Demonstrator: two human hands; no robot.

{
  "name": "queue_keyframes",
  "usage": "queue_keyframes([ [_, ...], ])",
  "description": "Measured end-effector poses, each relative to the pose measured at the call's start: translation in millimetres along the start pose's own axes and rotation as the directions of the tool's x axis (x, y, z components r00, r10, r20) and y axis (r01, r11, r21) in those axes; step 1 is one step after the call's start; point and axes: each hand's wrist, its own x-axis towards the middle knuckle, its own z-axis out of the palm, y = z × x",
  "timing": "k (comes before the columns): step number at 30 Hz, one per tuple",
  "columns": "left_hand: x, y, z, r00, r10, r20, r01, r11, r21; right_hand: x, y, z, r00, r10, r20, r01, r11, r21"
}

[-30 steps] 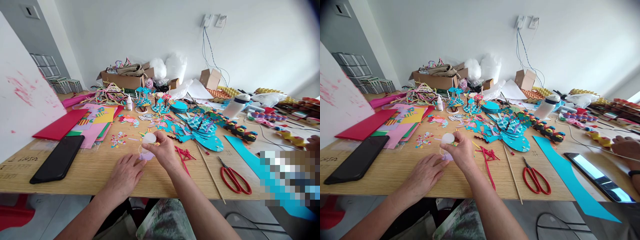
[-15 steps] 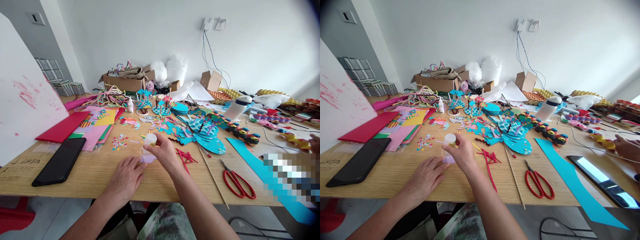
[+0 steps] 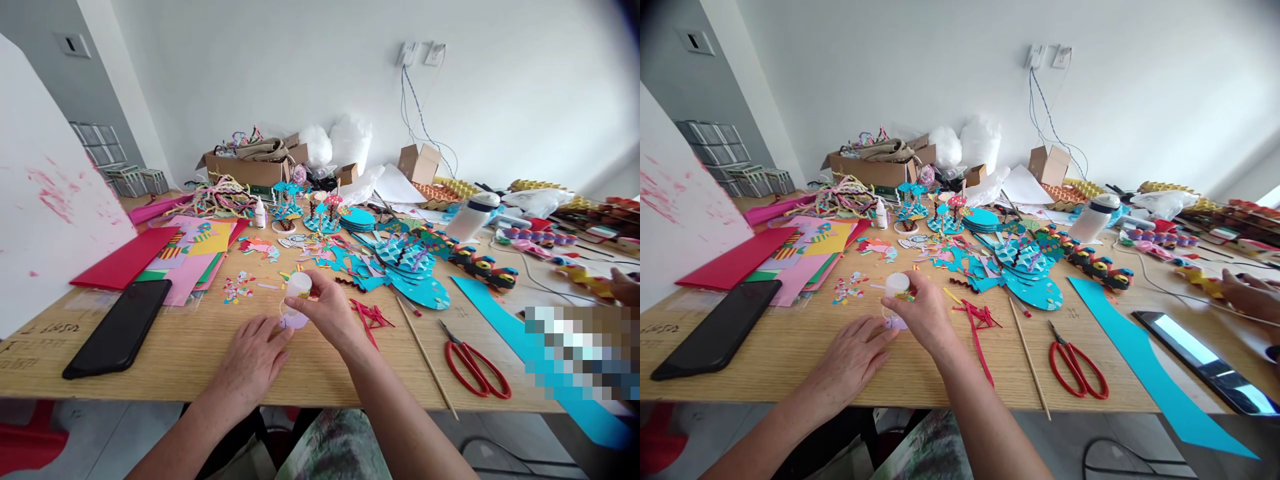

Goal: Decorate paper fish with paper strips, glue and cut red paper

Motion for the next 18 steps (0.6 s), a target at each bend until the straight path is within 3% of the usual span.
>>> queue_keyframes([
  [18, 1.1, -3.0, 1.1, 0.999, 0.016, 0.037, -0.014, 0.999, -0.049, -1.1, -5.7, 2.3, 0.999, 0.035, -0.004, -0.035, 0.996, 0.081],
])
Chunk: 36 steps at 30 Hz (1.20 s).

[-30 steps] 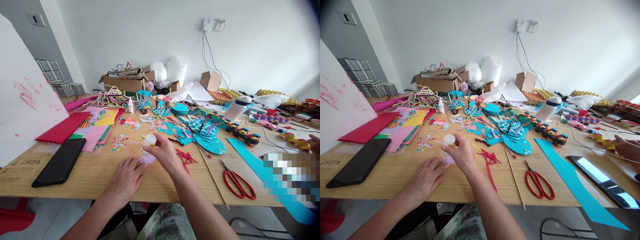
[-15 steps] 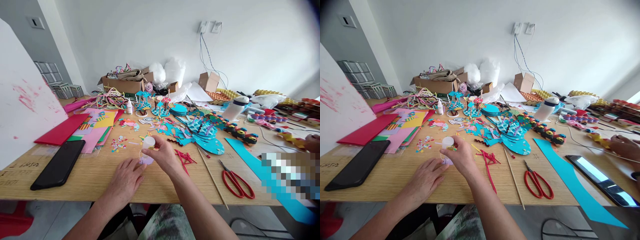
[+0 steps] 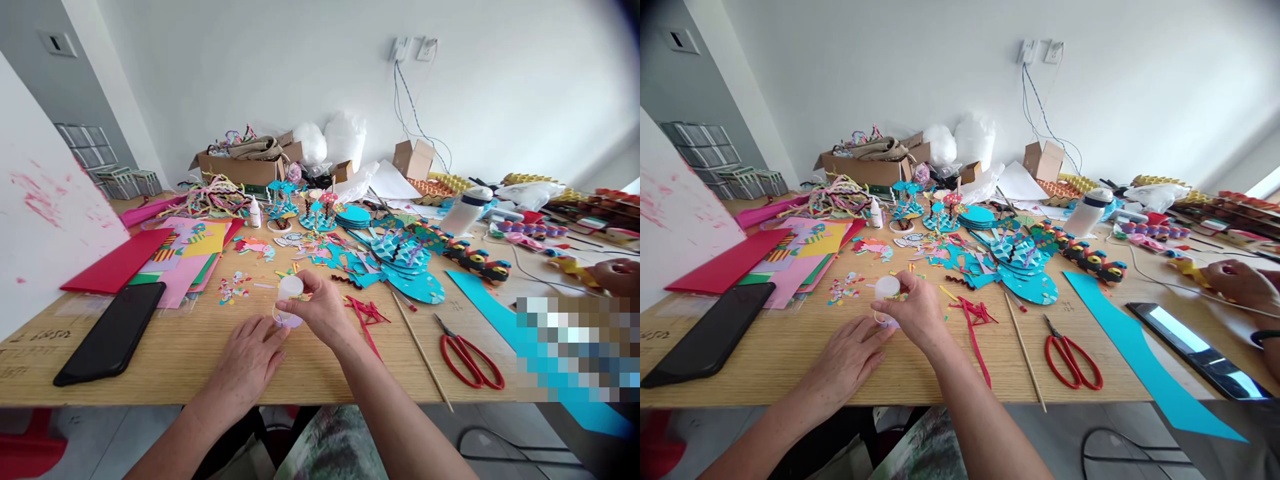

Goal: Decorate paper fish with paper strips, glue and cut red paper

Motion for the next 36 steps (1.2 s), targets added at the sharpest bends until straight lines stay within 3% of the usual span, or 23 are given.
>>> queue_keyframes([
  [16, -0.4, 1.1, -1.4, 1.000, -0.007, -0.026, 0.007, 1.000, 0.005, 6.3, 13.5, 1.9, 0.998, -0.065, -0.021, 0.065, 0.997, 0.045],
  [36, -1.2, 0.8, -2.5, 1.000, -0.007, -0.030, 0.006, 0.999, -0.040, 8.8, 10.9, 6.5, 0.997, -0.071, -0.022, 0.072, 0.997, 0.041],
])
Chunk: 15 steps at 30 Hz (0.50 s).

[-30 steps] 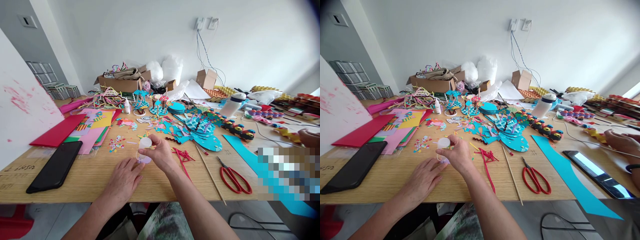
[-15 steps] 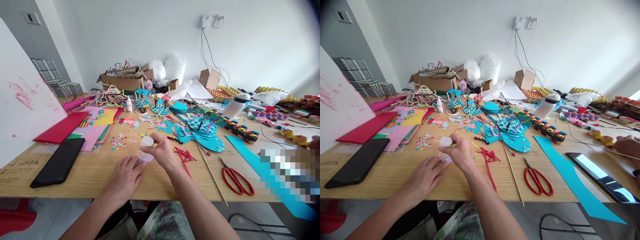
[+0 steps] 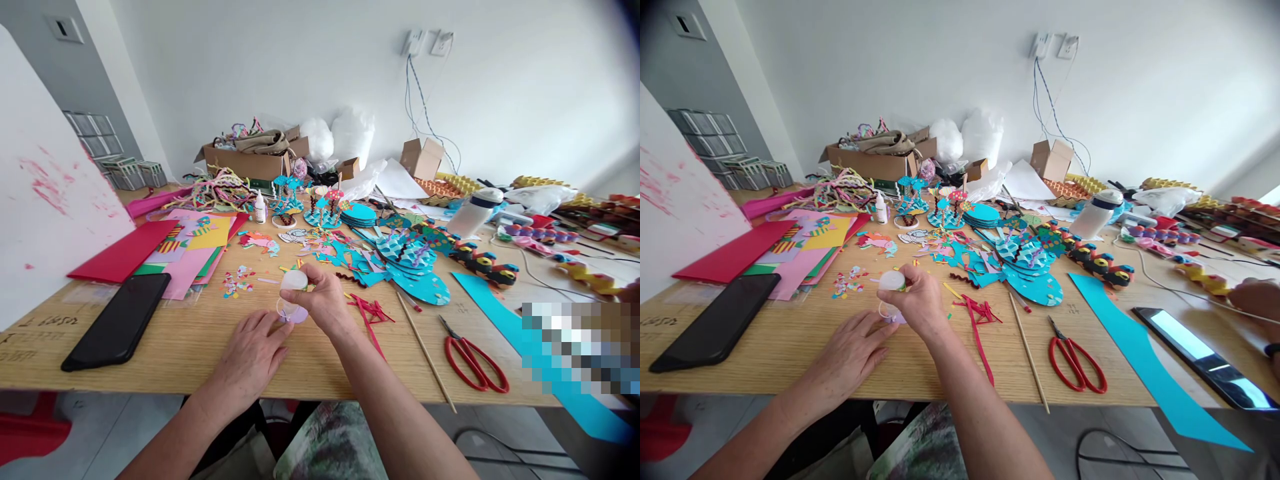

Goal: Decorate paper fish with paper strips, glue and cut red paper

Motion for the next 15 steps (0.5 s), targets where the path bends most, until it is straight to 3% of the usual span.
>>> queue_keyframes([
  [15, -1.6, -1.4, 3.6, 1.000, 0.006, -0.006, -0.006, 1.000, 0.026, -5.7, -7.4, -9.3, 0.999, -0.002, -0.035, 0.002, 1.000, 0.006],
])
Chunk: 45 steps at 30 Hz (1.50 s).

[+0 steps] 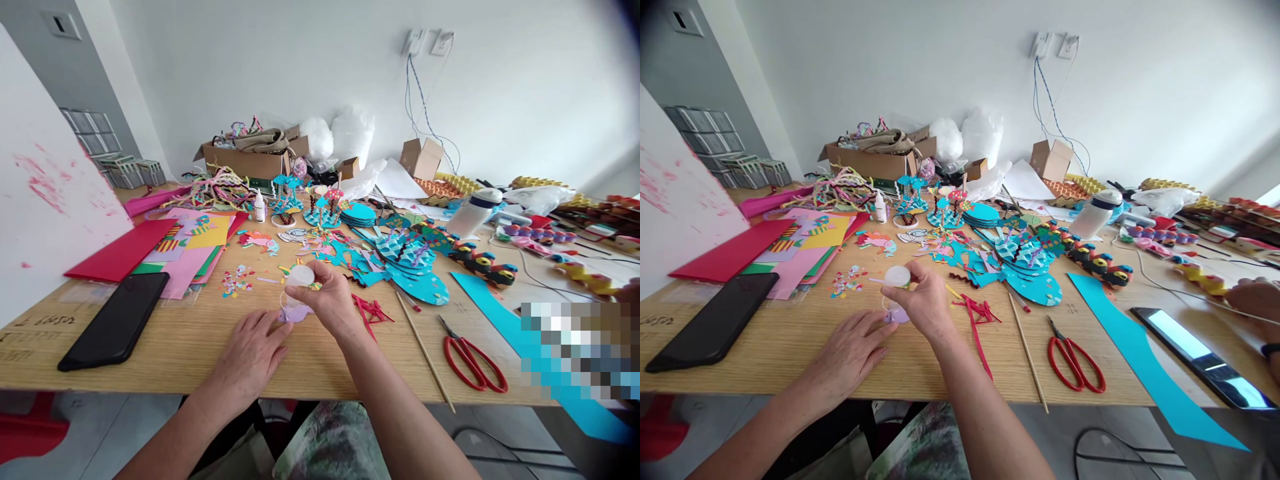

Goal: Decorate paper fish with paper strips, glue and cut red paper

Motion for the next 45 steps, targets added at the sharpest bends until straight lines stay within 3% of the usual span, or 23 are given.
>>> queue_keyframes([
  [9, 0.2, 0.2, 0.5, 1.000, -0.003, -0.011, 0.002, 1.000, -0.022, -3.1, 0.4, 5.0, 0.998, 0.026, 0.060, -0.023, 0.998, -0.050],
  [17, 1.2, 1.5, -1.8, 1.000, -0.004, -0.015, 0.004, 1.000, 0.005, 2.5, 4.3, 8.9, 0.999, -0.026, 0.018, 0.028, 0.996, -0.086],
  [23, 1.0, 1.8, -2.4, 1.000, -0.015, -0.001, 0.015, 1.000, -0.002, -1.9, -1.2, 3.5, 0.999, 0.029, 0.033, -0.027, 0.998, -0.051],
  [45, 1.4, 1.7, -0.6, 1.000, 0.001, 0.001, -0.001, 0.999, 0.040, 5.9, 1.4, 15.6, 0.999, 0.014, 0.033, -0.010, 0.993, -0.115],
])
